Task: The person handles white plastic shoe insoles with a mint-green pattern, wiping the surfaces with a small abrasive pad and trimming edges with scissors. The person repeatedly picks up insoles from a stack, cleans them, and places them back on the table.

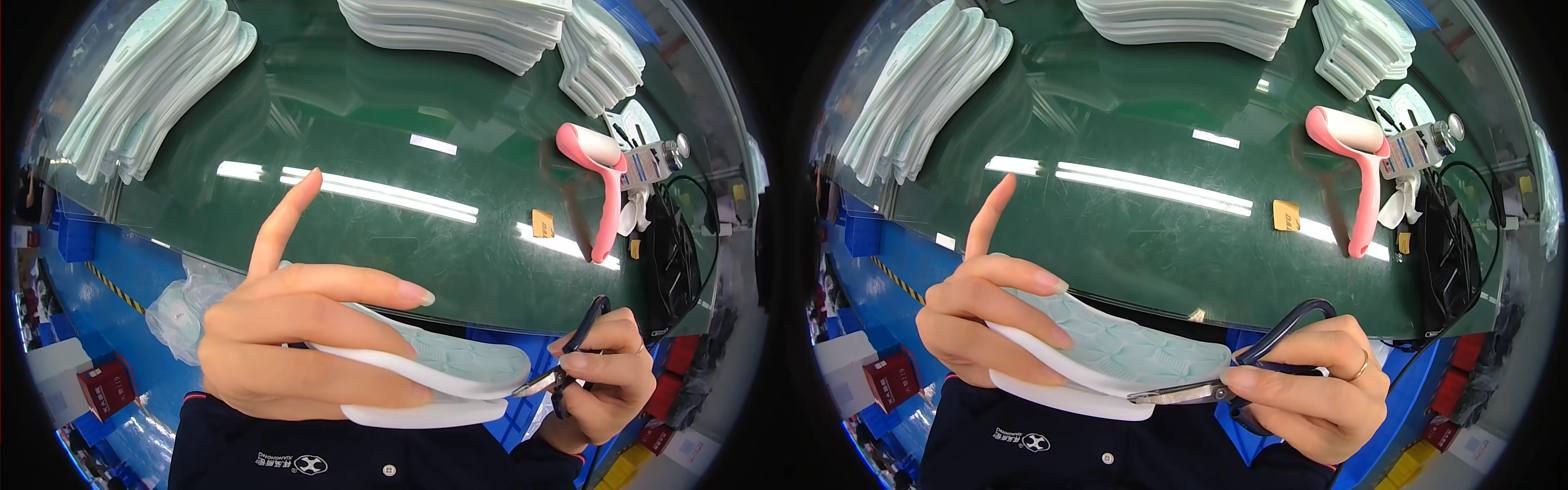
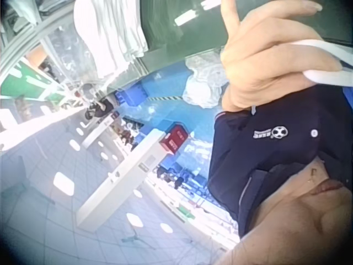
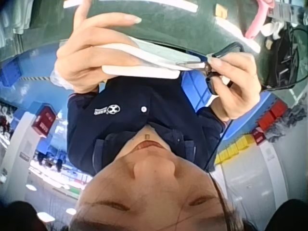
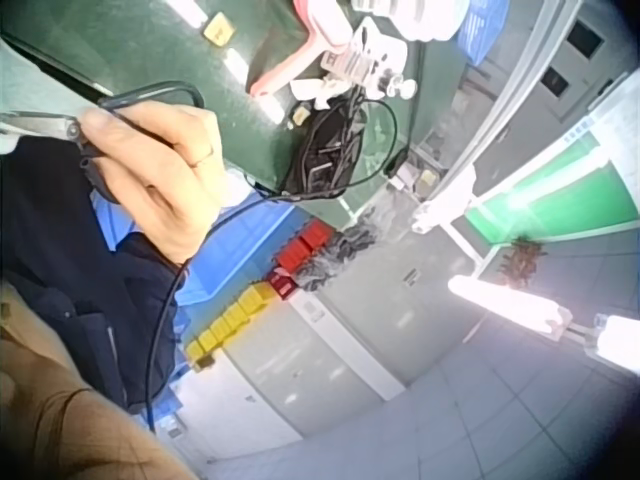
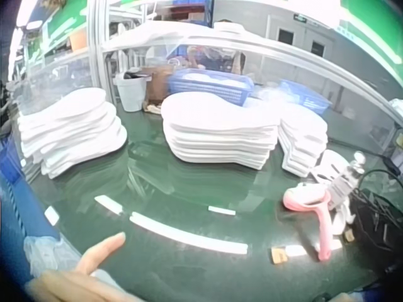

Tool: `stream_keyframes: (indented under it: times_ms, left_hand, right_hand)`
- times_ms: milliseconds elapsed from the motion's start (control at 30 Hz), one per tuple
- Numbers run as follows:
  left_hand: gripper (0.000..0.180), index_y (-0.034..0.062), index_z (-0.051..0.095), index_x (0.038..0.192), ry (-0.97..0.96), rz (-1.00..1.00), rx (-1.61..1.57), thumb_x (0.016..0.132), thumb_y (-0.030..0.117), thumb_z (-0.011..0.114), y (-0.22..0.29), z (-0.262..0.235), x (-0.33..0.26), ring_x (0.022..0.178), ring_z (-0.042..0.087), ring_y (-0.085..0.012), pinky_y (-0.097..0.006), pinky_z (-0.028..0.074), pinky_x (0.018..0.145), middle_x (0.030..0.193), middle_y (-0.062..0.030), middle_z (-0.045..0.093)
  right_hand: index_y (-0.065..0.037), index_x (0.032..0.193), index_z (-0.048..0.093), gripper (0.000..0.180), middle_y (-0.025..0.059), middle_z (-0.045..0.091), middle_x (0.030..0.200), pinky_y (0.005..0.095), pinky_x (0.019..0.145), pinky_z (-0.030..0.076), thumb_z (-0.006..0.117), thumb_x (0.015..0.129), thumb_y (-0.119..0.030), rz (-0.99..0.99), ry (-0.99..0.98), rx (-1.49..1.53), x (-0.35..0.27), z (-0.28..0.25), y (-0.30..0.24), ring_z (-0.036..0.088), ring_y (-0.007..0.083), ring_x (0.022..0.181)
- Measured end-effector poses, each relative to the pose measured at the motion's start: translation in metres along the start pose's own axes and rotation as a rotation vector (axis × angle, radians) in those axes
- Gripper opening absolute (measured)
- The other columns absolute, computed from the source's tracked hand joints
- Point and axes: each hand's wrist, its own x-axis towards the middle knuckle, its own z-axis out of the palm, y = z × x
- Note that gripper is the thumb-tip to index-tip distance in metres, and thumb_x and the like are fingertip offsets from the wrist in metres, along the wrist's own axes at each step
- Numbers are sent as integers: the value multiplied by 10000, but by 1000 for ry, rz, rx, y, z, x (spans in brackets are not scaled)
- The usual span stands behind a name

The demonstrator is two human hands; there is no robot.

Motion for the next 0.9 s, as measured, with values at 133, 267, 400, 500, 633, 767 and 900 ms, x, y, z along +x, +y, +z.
stream_keyframes:
  times_ms: [133, 267, 400, 500, 633, 767, 900]
  left_hand:
    - [33, 175, 683, 658, 17, -12, -16, 650, 154, 707, -1, 1, 0, 900, 582, -202, -643, 152, 985, 698, -4, 619]
    - [33, 177, 679, 654, 37, -11, -13, 654, 160, 707, -2, 2, 0, 893, 582, -202, -644, 157, 983, 695, -6, 618]
    - [47, 180, 668, 630, 71, 1, -4, 653, 167, 707, -3, 3, -4, 885, 581, -196, -647, 164, 981, 693, -10, 618]
    - [62, 181, 660, 614, 74, 25, 0, 656, 173, 705, -1, -1, -4, 884, 580, -191, -650, 166, 980, 695, -11, 619]
    - [66, 180, 658, 612, 71, 38, -9, 659, 172, 703, -2, 0, -4, 890, 578, -192, -652, 165, 979, 698, -11, 619]
    - [64, 173, 655, 621, 71, 31, -7, 654, 160, 708, 1, -2, -2, 897, 576, -202, -653, 166, 976, 705, -17, 620]
    - [98, 165, 626, 600, 120, -30, 47, 646, 162, 712, 2, 1, -1, 846, 585, -206, -630, 184, 981, 666, -20, 612]
  right_hand:
    - [-63, 830, 669, 343, 78, 611, 789, 240, 565, 370, 658, 496, 19, 52, 38, -7, 1, -1, 0, 530, 164, 645]
    - [-21, 869, 636, 360, 107, 603, 837, 238, 586, 396, 586, 528, 82, 130, 166, -72, -5, -2, 11, 543, 160, 669]
    - [12, 1035, 570, 308, 103, 577, 985, 243, 746, 429, 505, 743, 85, 437, 427, -244, -3, -22, 53, 557, 139, 829]
    - [-71, 1085, 583, 306, 52, 605, 940, 233, 752, 420, 550, 788, -6, 586, 527, -489, -25, -54, 93, 543, 93, 840]
    - [-126, 1072, 605, 305, 64, 598, 928, 238, 713, 426, 594, 775, -61, 804, 568, -687, -50, -74, 129, 540, 99, 797]
    - [-140, 1096, 600, 320, 54, 573, 946, 270, 708, 426, 602, 778, -100, 775, 458, -855, -58, -76, 149, 537, 143, 782]
    - [-134, 1072, 616, 270, 75, 573, 1012, 315, 780, 411, 584, 804, -125, 504, 579, -1056, -28, -47, 115, 512, 203, 917]
